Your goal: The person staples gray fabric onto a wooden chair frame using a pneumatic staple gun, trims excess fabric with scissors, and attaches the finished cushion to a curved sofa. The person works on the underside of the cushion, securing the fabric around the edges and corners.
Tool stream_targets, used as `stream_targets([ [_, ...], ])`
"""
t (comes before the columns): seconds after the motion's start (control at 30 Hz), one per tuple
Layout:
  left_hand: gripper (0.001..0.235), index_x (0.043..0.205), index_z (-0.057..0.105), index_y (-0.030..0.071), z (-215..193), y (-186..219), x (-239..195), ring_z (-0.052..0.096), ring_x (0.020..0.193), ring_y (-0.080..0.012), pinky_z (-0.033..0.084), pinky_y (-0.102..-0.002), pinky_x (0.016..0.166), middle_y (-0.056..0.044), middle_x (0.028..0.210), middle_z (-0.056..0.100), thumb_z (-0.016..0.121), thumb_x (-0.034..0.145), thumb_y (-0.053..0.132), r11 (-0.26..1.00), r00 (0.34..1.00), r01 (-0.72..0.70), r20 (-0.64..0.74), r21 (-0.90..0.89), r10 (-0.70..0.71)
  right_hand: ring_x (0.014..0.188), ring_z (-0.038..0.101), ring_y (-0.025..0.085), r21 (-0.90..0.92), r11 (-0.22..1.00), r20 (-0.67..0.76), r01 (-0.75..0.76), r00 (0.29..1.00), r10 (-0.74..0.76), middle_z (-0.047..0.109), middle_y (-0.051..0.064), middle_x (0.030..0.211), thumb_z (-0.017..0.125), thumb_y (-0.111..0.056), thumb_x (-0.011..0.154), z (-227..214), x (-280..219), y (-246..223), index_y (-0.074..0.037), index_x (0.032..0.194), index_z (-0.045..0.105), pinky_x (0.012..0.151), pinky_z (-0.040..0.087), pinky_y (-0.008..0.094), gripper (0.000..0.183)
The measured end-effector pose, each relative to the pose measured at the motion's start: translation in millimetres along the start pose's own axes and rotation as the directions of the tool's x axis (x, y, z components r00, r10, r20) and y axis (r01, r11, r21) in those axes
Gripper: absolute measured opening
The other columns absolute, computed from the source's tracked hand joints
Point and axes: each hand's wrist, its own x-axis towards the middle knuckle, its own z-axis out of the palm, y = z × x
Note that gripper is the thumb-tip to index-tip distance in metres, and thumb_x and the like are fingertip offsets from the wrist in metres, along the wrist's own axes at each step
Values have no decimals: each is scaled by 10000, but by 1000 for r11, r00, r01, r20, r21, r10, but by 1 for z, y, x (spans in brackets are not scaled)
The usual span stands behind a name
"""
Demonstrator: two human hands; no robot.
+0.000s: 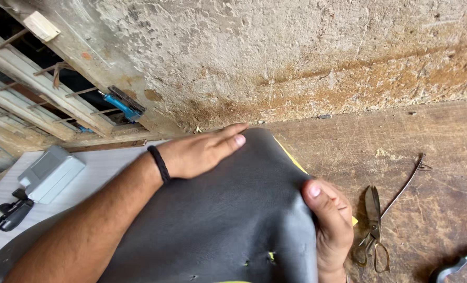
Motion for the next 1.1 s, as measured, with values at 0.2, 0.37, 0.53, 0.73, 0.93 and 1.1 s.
stream_targets([
  [0.2,687,1632,181,143,23,54,-7,126,1554,-395,93,-554,1205,-191,1688,138,235,1063,525,803,833,-499,-77,326,549,612,414,59,59,998,31,-3,1000,1,486,-35,674,626,-255,1018,-18,3,7,-98,746,517,522,300,246,333],
  [0.37,509,1497,502,217,26,62,2,287,1535,-363,140,-567,1230,-141,1585,468,343,1086,470,666,712,-660,6,347,702,620,455,65,-60,996,155,-64,985,73,552,-27,689,642,-313,997,-41,4,5,-59,761,582,536,337,248,352],
  [0.53,388,1266,692,178,6,62,17,568,1288,-207,410,-412,1154,-13,1264,685,452,1084,424,647,639,-761,124,-36,759,627,437,44,-194,979,321,-56,940,117,545,-46,676,675,-349,1023,-70,-4,8,-29,769,621,550,345,230,411],
  [0.73,328,1165,744,183,0,84,32,587,1177,-198,426,-387,1069,6,1174,692,639,975,430,616,590,-788,266,-14,762,650,510,59,-127,967,395,-221,883,254,625,-21,733,740,-348,956,-73,-4,8,26,874,689,576,421,232,387],
  [0.93,347,1116,747,186,4,78,25,660,1152,-159,501,-362,1035,48,1137,719,660,958,483,637,578,-750,293,-176,762,828,654,133,-96,900,536,-425,740,407,740,73,934,836,-186,829,-43,-34,-32,91,1120,699,777,534,283,424],
  [1.1,358,1188,744,162,3,72,22,647,1171,-188,448,-388,1099,26,1158,719,607,1019,447,523,461,-815,268,-248,846,900,708,209,130,825,342,-551,805,484,776,136,1005,784,-8,639,-48,-57,-28,94,1163,672,884,548,348,546],
])
